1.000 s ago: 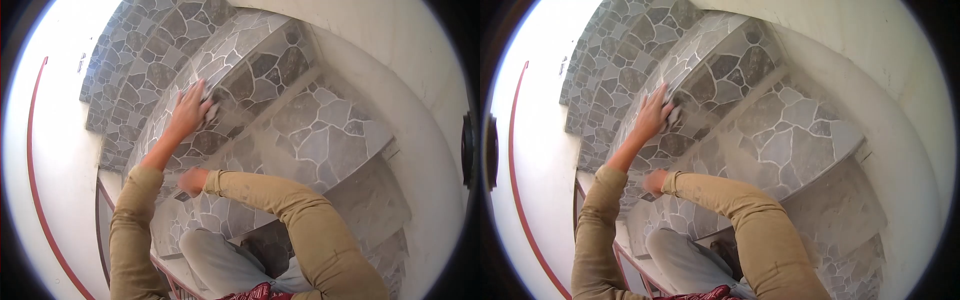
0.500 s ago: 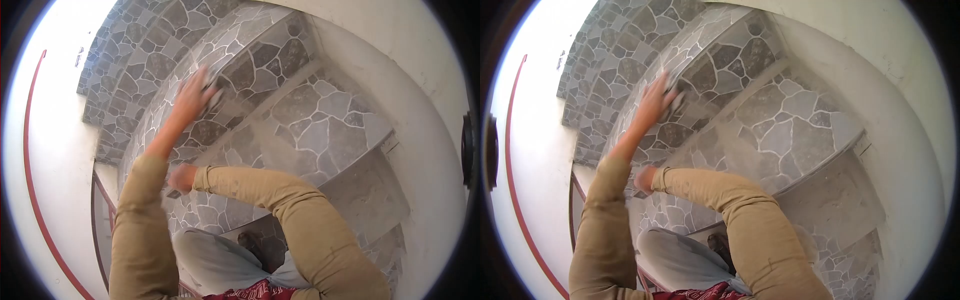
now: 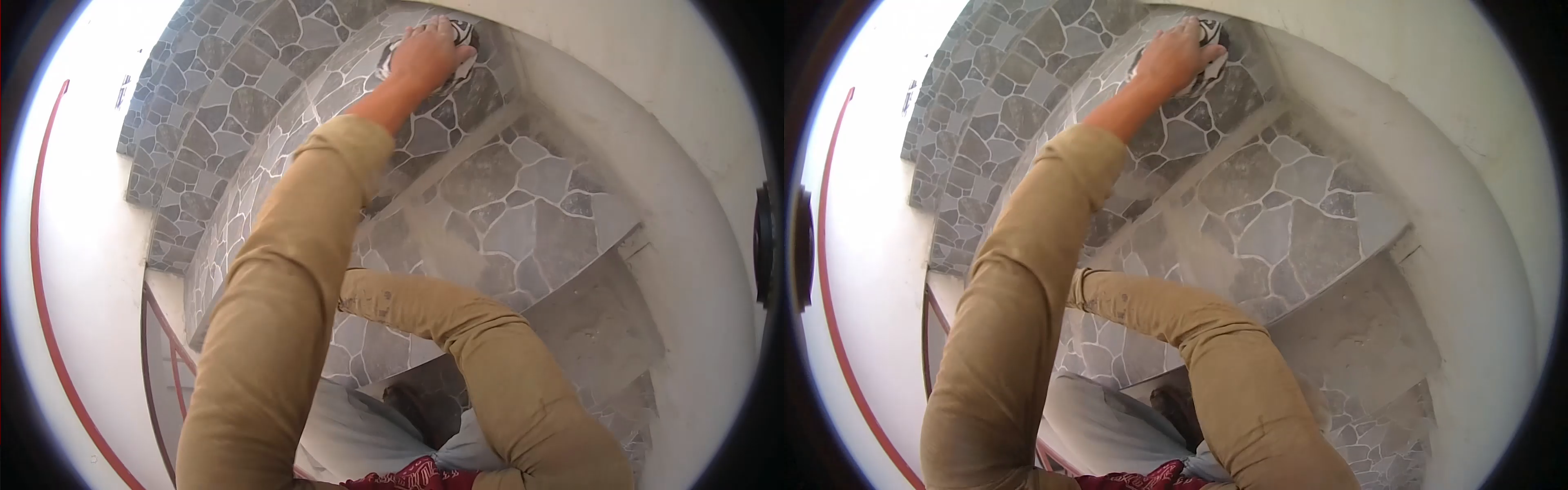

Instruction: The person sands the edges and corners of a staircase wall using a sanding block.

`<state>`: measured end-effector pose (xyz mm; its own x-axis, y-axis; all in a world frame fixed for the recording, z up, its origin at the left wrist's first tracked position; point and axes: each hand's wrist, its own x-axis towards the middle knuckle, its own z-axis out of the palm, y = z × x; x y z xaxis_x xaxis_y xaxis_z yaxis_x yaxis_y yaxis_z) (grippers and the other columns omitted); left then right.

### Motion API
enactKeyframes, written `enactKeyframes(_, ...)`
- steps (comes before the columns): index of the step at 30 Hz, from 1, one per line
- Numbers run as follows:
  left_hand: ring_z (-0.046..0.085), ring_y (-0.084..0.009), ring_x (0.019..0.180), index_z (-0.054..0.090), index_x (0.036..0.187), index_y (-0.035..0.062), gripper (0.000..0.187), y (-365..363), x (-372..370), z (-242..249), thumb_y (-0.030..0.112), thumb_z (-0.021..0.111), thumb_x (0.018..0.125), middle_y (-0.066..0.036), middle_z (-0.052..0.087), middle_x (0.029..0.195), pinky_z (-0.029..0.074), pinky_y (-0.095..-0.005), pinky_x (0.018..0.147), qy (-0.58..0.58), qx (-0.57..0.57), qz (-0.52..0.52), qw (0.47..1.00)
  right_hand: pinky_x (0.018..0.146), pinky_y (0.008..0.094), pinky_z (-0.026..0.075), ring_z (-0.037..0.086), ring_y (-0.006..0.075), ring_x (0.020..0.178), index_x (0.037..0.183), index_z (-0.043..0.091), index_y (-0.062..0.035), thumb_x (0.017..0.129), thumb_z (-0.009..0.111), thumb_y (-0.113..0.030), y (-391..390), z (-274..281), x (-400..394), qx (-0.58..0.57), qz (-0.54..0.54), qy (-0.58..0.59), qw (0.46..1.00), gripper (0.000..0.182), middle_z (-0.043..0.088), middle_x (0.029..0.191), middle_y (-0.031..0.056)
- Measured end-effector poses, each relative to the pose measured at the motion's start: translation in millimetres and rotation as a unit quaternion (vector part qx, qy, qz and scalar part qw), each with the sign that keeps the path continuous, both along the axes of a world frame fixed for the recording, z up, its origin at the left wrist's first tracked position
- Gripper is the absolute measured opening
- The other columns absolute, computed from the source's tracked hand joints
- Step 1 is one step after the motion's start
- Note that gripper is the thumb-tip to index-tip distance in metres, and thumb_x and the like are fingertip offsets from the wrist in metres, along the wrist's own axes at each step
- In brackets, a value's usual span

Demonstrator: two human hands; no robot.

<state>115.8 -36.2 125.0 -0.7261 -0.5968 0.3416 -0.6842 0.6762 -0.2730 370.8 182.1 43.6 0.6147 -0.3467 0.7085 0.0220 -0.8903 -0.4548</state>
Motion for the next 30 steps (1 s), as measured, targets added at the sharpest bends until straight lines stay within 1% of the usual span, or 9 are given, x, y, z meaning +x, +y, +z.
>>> enactKeyframes(4,0.051,-0.0316,0.134,0.044,0.143,-0.0003,0.074,-4,16,-6,0.053,0.059,0.094,-0.02,0.055,0.142,0.035,-0.0489,0.114,0.044,-0.033,-0.059,0.997,0.073,0.048,0.058,0.072,0.0385,0.084,0.088,0.075,-0.0044,0.074,0.066,-0.013,0,0,1,0.008,-0.007,-0.185,0.983,0.018,0.073,0.089,0.0199)
enactKeyframes(9,0.041,-0.0339,0.142,0.033,0.156,0.0137,0.077,74,190,8,0.048,0.063,0.094,-0.013,0.042,0.156,0.027,-0.0517,0.118,0.022,0.058,0.057,0.996,0.073,0.048,0.058,0.072,0.0384,0.085,0.088,0.075,-0.0041,0.075,0.066,-0.013,9,3,5,0.031,0.019,-0.373,0.927,0.019,0.073,0.089,0.0197)
enactKeyframes(11,0.038,-0.031,0.145,0.034,0.156,0.0126,0.08,106,294,11,0.047,0.067,0.091,-0.011,0.04,0.158,0.026,-0.0535,0.119,-0.018,0.052,0.099,0.994,0.074,0.0481,0.057,0.072,0.038,0.085,0.088,0.075,-0.004,0.075,0.066,-0.013,8,17,14,-0.024,0.022,0.165,0.986,0.018,0.073,0.091,0.0193)
enactKeyframes(13,0.037,-0.0293,0.146,0.034,0.156,0.013,0.082,122,332,20,0.05,0.067,0.09,-0.009,0.038,0.159,0.026,-0.0543,0.119,-0.05,0.051,0.129,0.989,0.073,0.0477,0.058,0.072,0.0379,0.086,0.088,0.075,-0.0036,0.074,0.066,-0.012,17,12,13,-0.025,0.039,0.147,0.988,0.018,0.073,0.091,0.0196)
enactKeyframes(16,0.038,-0.0298,0.145,0.035,0.155,0.0128,0.085,124,323,33,0.052,0.067,0.088,-0.01,0.038,0.159,0.025,-0.0555,0.119,-0.088,0.059,0.102,0.989,0.072,0.0466,0.058,0.072,0.0376,0.086,0.087,0.074,-0.0026,0.073,0.067,-0.011,20,7,13,-0.03,0.066,0.153,0.986,0.018,0.073,0.09,0.0196)
enactKeyframes(22,0.042,-0.032,0.141,0.029,0.156,0.0076,0.089,41,132,5,0.053,0.067,0.089,-0.016,0.044,0.153,0.027,-0.0526,0.12,-0.039,-0.011,-0.034,0.999,0.073,0.0467,0.059,0.073,0.0354,0.088,0.089,0.077,-0.0072,0.071,0.068,-0.011,18,4,24,-0.03,0.033,0.142,0.989,0.02,0.074,0.093,0.0199)
enactKeyframes(24,0.044,-0.0351,0.139,0.03,0.154,0.0029,0.091,17,75,2,0.054,0.066,0.088,-0.019,0.044,0.152,0.028,-0.0527,0.119,-0.019,-0.037,-0.078,0.996,0.072,0.0474,0.059,0.074,0.0342,0.087,0.09,0.077,-0.0076,0.073,0.067,-0.013,36,6,23,0.106,-0.034,-0.402,0.909,0.02,0.074,0.094,0.0207)
enactKeyframes(28,0.054,-0.0377,0.131,0.033,0.155,0.0177,0.088,2,33,-10,0.039,0.076,0.081,-0.024,0.05,0.147,0.038,-0.0428,0.113,0.074,-0.044,-0.087,0.992,0.072,0.0477,0.059,0.073,0.0356,0.086,0.09,0.076,-0.0057,0.074,0.067,-0.012,28,8,23,0.036,-0.012,-0.188,0.981,0.019,0.073,0.093,0.0203)
enactKeyframes(30,0.042,-0.0379,0.139,0.033,0.152,0.001,0.086,21,77,-1,0.053,0.064,0.091,-0.02,0.042,0.152,0.027,-0.0528,0.119,-0.005,-0.019,-0.114,0.993,0.073,0.0479,0.059,0.073,0.0366,0.085,0.09,0.076,-0.0045,0.074,0.066,-0.011,21,13,23,0.0,0.0,-0.053,0.999,0.019,0.073,0.092,0.02)
